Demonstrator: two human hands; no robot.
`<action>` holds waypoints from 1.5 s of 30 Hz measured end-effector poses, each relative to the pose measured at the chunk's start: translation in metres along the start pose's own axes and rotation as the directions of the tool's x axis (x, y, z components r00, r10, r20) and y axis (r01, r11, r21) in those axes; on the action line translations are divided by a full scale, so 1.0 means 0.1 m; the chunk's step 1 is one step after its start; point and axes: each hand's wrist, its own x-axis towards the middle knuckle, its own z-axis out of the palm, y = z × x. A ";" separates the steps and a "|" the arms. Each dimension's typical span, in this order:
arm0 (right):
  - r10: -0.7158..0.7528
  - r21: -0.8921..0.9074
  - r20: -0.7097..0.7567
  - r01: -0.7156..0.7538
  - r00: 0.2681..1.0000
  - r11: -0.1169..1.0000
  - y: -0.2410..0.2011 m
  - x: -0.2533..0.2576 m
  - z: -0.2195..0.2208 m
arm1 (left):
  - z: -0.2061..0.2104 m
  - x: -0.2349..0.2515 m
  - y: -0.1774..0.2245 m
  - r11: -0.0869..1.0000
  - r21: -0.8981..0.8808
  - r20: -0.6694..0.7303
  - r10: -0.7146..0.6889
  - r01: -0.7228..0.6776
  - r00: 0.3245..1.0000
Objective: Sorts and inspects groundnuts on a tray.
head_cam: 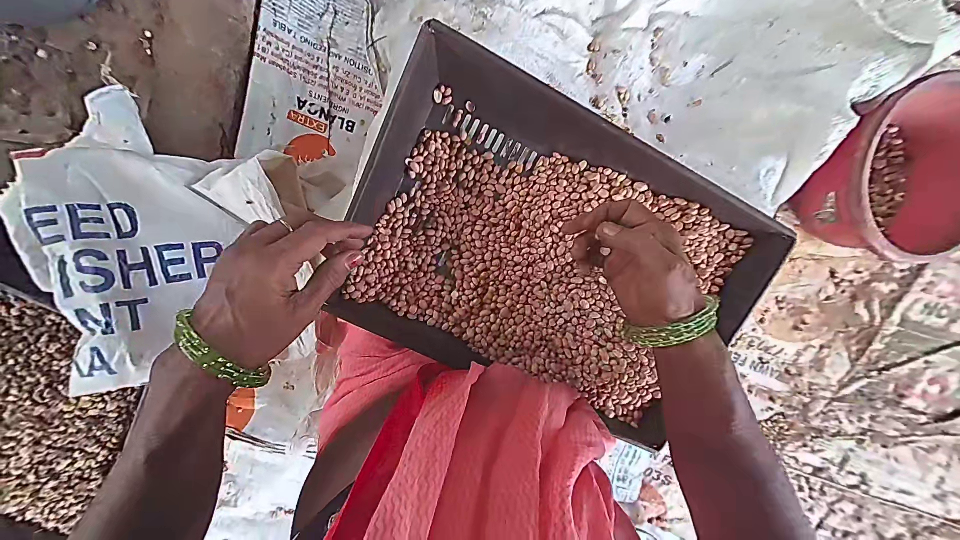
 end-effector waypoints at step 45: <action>-0.229 -0.910 -0.062 0.040 0.971 0.413 0.15 -0.29 -0.10 | 1.06 1.04 0.83 0.978 -0.127 0.287 0.195 -0.165 0.938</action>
